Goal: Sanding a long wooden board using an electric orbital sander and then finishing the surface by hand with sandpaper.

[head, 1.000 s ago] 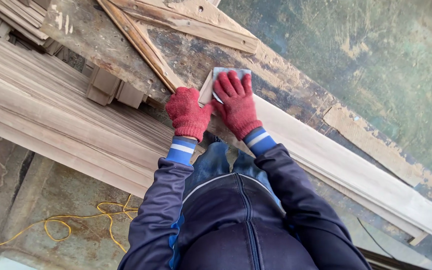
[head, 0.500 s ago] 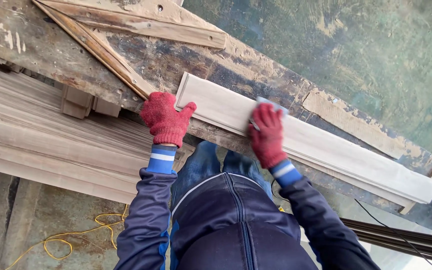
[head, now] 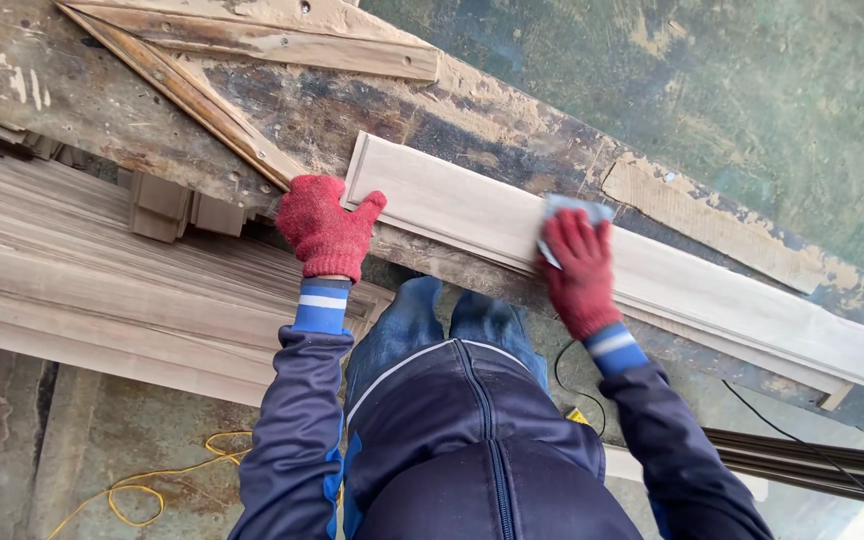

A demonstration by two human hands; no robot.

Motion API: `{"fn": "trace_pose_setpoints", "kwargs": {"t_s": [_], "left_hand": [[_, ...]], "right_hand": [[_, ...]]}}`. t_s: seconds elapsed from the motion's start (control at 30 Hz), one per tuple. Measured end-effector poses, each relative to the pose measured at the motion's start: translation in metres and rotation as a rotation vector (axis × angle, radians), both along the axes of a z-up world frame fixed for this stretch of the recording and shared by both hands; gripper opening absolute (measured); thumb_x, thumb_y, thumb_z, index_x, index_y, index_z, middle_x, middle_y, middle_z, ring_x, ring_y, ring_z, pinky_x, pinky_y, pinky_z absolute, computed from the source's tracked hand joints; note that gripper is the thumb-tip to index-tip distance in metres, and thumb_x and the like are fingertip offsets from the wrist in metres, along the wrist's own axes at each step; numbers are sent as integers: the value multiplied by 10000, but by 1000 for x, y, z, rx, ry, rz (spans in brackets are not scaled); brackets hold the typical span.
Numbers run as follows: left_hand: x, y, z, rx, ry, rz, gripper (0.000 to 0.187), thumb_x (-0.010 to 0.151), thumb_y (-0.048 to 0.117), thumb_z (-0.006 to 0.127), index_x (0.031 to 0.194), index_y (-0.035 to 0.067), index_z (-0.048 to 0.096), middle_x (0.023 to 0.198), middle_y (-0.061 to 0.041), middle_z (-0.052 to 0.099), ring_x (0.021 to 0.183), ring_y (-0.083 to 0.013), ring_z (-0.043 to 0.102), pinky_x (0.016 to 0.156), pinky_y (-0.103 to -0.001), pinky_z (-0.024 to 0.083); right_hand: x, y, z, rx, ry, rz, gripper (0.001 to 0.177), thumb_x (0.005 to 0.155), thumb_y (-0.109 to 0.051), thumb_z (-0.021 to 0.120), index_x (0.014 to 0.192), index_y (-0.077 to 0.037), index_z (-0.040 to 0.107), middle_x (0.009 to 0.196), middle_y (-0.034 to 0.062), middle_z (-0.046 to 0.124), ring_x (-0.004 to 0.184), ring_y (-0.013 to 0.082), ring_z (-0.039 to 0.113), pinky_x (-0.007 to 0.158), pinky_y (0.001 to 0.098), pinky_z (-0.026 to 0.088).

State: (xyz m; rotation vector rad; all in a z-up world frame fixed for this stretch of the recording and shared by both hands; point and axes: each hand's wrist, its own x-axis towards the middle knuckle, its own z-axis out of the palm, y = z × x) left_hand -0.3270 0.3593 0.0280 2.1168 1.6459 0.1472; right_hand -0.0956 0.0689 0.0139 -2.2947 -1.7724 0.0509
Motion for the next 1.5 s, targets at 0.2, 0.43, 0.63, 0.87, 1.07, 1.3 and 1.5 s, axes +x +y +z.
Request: {"fn": "trace_pose_setpoints", "kwargs": {"t_s": [0.2, 0.43, 0.63, 0.87, 1.07, 1.3, 1.5], "left_hand": [[-2, 0, 6, -49, 6, 22, 598, 602, 544, 962, 950, 106, 749, 962, -162, 700, 984, -384, 650, 832, -523, 536], [-2, -1, -5, -17, -1, 50, 626, 572, 547, 998, 964, 136, 735, 973, -152, 705, 996, -390, 662, 835, -505, 558], [-2, 4, 7, -82, 44, -29, 587, 661, 534, 968, 981, 93, 752, 1006, -207, 688, 1011, -419, 668, 855, -531, 562], [4, 5, -1, -84, 65, 57, 606, 623, 571, 972, 1007, 164, 738, 1057, -174, 683, 1048, -391, 683, 886, -486, 574], [-3, 0, -3, -36, 10, 66, 622, 581, 562, 994, 951, 138, 730, 997, -214, 679, 1011, -433, 691, 860, -506, 574], [6, 5, 12, -82, 38, 69, 625, 603, 572, 978, 978, 134, 736, 993, -212, 690, 1010, -411, 704, 848, -491, 584], [-9, 8, 5, -66, 60, -72, 471, 725, 520, 912, 970, 144, 768, 988, -164, 727, 1012, -380, 706, 884, -491, 576]], "right_hand": [[-31, -36, 2, -47, 92, -99, 481, 1031, -369, 570, 1406, -69, 597, 1432, 207, 593, 1349, 448, 512, 1210, 595, 275], [-104, 132, -10, 108, 156, 167, 512, 963, -431, 643, 1374, -129, 610, 1401, 128, 603, 1331, 361, 534, 1182, 578, 327], [-34, -1, -2, 27, 24, 45, 509, 967, -436, 635, 1396, -164, 629, 1437, 94, 615, 1344, 322, 550, 1188, 540, 355], [-50, 29, -3, 28, 27, -8, 511, 950, -387, 663, 1368, -97, 622, 1401, 160, 613, 1302, 382, 551, 1166, 581, 332], [-66, 69, -2, 138, 0, 142, 584, 861, -446, 716, 1341, -123, 638, 1389, 127, 618, 1310, 343, 556, 1156, 594, 359], [-45, 18, 1, -28, -116, 129, 700, 705, -380, 826, 1323, -119, 626, 1387, 129, 603, 1310, 344, 550, 1147, 609, 376], [-93, 119, -4, 112, 2, 204, 636, 783, -405, 819, 1306, -93, 636, 1385, 149, 596, 1319, 358, 540, 1145, 583, 380]]}}
